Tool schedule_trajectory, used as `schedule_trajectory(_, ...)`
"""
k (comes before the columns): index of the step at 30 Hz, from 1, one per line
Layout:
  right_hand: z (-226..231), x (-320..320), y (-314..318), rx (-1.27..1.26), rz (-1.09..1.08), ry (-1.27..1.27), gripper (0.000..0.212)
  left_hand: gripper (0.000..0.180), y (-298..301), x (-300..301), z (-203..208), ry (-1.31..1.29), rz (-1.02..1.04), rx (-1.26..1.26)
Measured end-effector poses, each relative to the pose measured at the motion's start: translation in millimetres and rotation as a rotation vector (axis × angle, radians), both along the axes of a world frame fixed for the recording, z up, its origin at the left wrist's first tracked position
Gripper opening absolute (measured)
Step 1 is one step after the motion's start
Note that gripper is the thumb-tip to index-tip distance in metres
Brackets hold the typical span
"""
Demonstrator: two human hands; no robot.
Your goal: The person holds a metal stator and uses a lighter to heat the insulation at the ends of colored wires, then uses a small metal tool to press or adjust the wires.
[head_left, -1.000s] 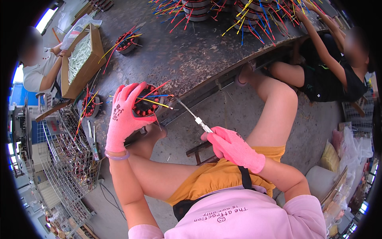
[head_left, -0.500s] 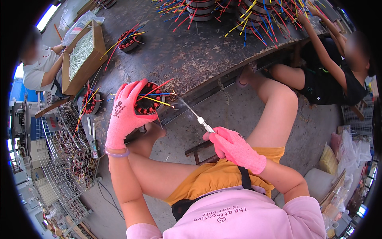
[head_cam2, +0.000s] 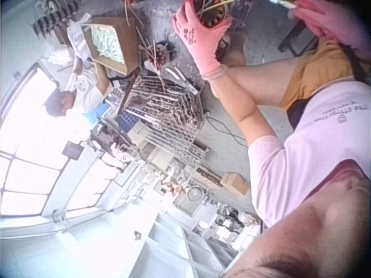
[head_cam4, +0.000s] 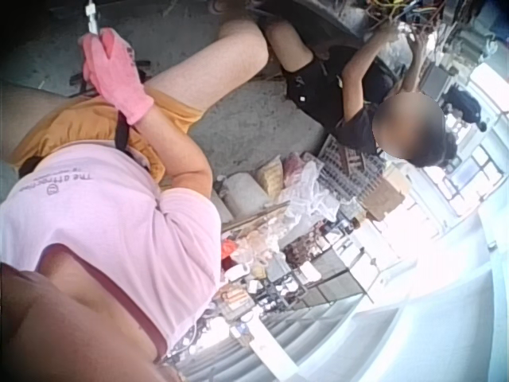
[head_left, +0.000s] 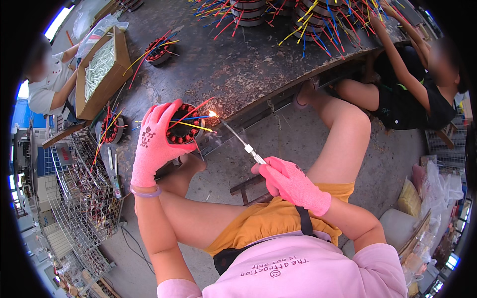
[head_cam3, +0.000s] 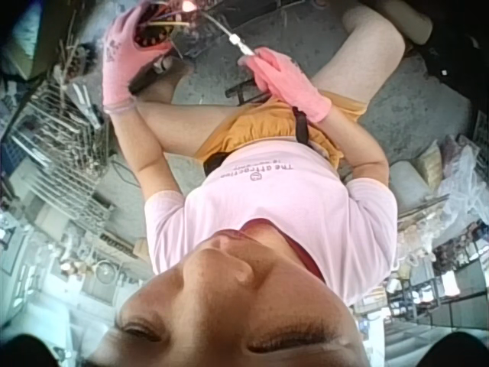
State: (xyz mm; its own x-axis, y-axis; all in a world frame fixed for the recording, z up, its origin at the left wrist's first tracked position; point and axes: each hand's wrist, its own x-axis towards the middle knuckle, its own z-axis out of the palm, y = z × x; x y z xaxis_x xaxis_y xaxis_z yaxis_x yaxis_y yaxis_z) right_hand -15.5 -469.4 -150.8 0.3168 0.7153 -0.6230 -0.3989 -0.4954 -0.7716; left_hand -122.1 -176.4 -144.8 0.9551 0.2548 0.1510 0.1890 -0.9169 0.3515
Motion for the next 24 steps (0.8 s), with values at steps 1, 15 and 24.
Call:
schedule_trajectory(1,0.0,0.5,-0.3,-0.01,0.005,0.002,0.036,0.087,0.4,-0.1,-0.3,0.004,0.002,-0.007)
schedule_trajectory(15,0.3,0.4,-0.8,-0.002,0.023,-0.02,0.036,0.087,0.3,-1.8,-0.7,-0.002,-0.003,0.033)
schedule_trajectory(24,-0.2,1.0,-0.6,0.001,0.019,-0.022,0.035,0.09,2.2,-2.7,-3.0,0.026,0.019,0.012)
